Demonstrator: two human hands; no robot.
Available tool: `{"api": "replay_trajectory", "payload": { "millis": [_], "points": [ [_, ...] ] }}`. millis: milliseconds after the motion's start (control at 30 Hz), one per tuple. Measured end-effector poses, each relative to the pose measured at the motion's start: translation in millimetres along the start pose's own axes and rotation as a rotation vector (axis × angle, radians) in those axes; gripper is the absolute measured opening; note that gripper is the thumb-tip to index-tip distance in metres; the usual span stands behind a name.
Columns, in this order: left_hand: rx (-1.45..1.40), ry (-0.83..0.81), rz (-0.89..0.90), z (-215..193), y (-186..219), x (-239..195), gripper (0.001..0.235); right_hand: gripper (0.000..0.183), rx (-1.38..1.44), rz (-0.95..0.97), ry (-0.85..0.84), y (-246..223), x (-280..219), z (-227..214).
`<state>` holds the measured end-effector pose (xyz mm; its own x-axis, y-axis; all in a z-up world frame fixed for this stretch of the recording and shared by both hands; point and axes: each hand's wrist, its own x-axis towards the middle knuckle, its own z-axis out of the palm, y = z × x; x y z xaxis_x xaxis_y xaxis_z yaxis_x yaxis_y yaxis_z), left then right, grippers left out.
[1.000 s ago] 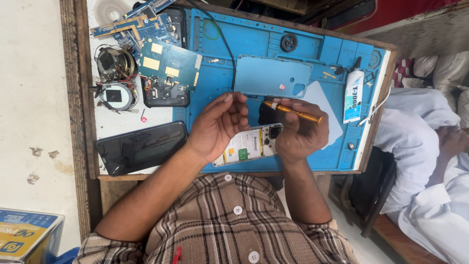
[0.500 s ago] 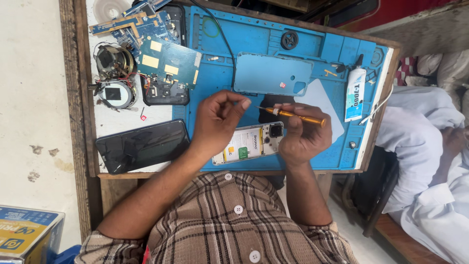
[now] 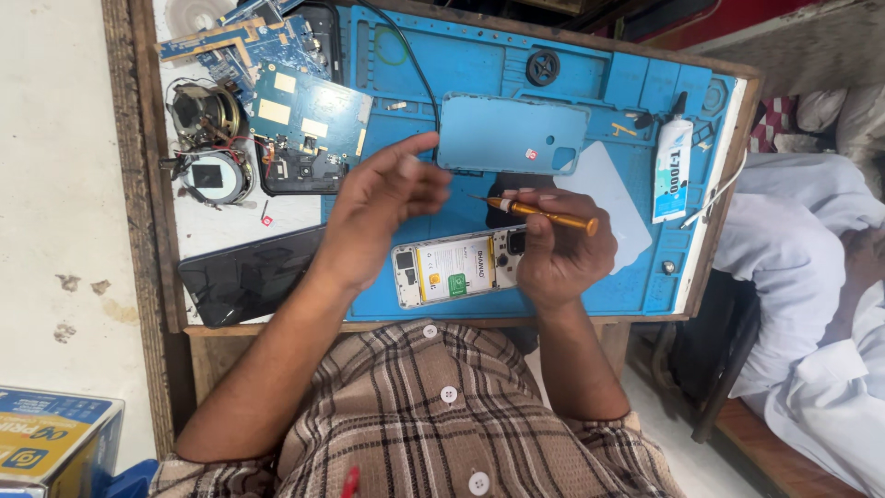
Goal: The person uses a screwdriver to remove screws from the back of a mobile phone. They then lift the back cover and disconnect internal ribbon cables. The person continues to manipulate internal components and the back cover.
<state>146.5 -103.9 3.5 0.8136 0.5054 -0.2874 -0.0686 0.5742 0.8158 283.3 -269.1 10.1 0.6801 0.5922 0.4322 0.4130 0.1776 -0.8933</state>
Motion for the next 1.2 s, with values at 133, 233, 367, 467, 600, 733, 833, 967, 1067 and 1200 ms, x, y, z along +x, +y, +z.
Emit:
{"api": "replay_trajectory", "payload": {
  "millis": [133,233,367,467,600,733,833,967,1067,1200],
  "points": [
    [-0.362,-0.128,-0.075,-1.2,-4.2,-1.8,0.080,0.024,0.058,0.001,-0.012,-3.4,2.7,8.0],
    [-0.425,-0.194,-0.074,1.0,-7.7,-4.5,0.090,0.022,0.029,-0.006,-0.092,-3.5,3.8,10.5],
    [-0.454,-0.251,-0.048,3.0,-8.7,-7.9,0.099,0.022,-0.084,-0.012,-0.161,-3.8,4.0,13.2],
    [-0.462,-0.299,-0.042,2.1,-8.2,-8.1,0.101,0.021,-0.119,-0.007,-0.168,-4.6,3.4,15.0],
    [-0.428,-0.350,-0.026,0.5,-6.8,-9.0,0.102,0.024,-0.215,-0.065,-0.213,-3.7,3.1,17.4],
    [-0.350,-0.328,-0.048,-2.2,-5.0,-9.7,0.105,0.026,-0.256,-0.086,-0.207,-1.9,0.2,15.5],
    [-0.143,-0.237,-0.034,-12.8,0.9,-12.9,0.106,0.024,-0.095,-0.040,-0.133,1.3,0.2,11.8],
    [-0.106,-0.109,0.014,-33.6,11.1,-22.5,0.086,0.019,-0.011,0.011,-0.046,7.1,1.8,6.9],
    [-0.112,0.000,0.068,-46.8,18.7,-28.1,0.065,0.018,-0.039,0.117,-0.109,9.4,2.5,4.6],
    [-0.186,0.055,0.081,-54.9,20.7,-37.6,0.054,0.018,-0.007,0.155,-0.179,11.2,-0.7,8.3]
  ]
}}
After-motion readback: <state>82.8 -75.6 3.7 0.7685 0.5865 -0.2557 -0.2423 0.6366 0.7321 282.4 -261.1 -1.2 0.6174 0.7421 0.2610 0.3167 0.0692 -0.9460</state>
